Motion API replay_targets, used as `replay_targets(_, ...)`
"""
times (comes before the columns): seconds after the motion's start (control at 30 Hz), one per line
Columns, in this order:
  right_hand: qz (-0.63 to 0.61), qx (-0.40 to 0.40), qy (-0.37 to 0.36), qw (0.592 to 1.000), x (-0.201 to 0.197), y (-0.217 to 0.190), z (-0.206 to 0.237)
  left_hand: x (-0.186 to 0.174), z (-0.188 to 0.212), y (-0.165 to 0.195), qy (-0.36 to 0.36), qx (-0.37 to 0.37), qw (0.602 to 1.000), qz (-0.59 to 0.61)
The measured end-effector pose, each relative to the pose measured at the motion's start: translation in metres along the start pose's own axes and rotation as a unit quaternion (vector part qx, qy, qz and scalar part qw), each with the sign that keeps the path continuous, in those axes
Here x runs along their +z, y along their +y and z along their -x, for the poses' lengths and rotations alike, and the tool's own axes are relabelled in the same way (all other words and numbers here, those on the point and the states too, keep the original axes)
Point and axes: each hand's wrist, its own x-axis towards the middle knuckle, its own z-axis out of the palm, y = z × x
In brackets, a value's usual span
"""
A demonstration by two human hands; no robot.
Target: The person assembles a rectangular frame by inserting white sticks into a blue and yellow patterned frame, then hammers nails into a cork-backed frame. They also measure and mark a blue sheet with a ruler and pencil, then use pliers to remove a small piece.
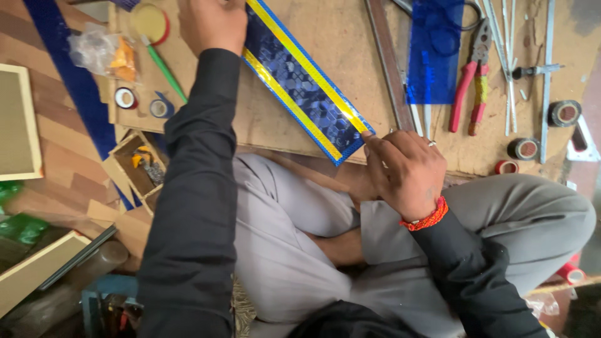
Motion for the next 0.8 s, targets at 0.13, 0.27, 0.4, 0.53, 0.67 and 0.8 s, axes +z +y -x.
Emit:
replay_targets(0.13, -0.026, 0.01, 0.031, 0.999, 0.007, 0.001, 0.004, -0.019, 0.015, 0.009, -0.077, 0.025, 0.997, 0.009)
replay_targets(0.27, -0.046, 0.017, 0.04, 0.998, 0.011, 0.005, 0.01, -0.058, 0.074, 0.05, -0.029, 0.153, 0.985, 0.076)
replay_targets(0.4, -0.063, 0.024, 0.041, 0.997, 0.014, 0.009, 0.012, -0.108, 0.152, 0.108, -0.199, 0.152, 0.95, 0.188)
replay_targets(0.53, -0.077, 0.028, 0.051, 0.995, 0.014, 0.008, 0.014, -0.13, 0.17, 0.137, -0.22, 0.177, 0.943, 0.178)
replay_targets(0.67, -0.105, 0.051, 0.059, 0.991, 0.011, 0.004, 0.018, -0.153, 0.171, 0.132, -0.202, 0.166, 0.944, 0.2)
replay_targets(0.8, -0.151, 0.113, 0.062, 0.98, 0.008, 0.003, 0.02, -0.185, 0.195, 0.119, -0.242, 0.151, 0.939, 0.192)
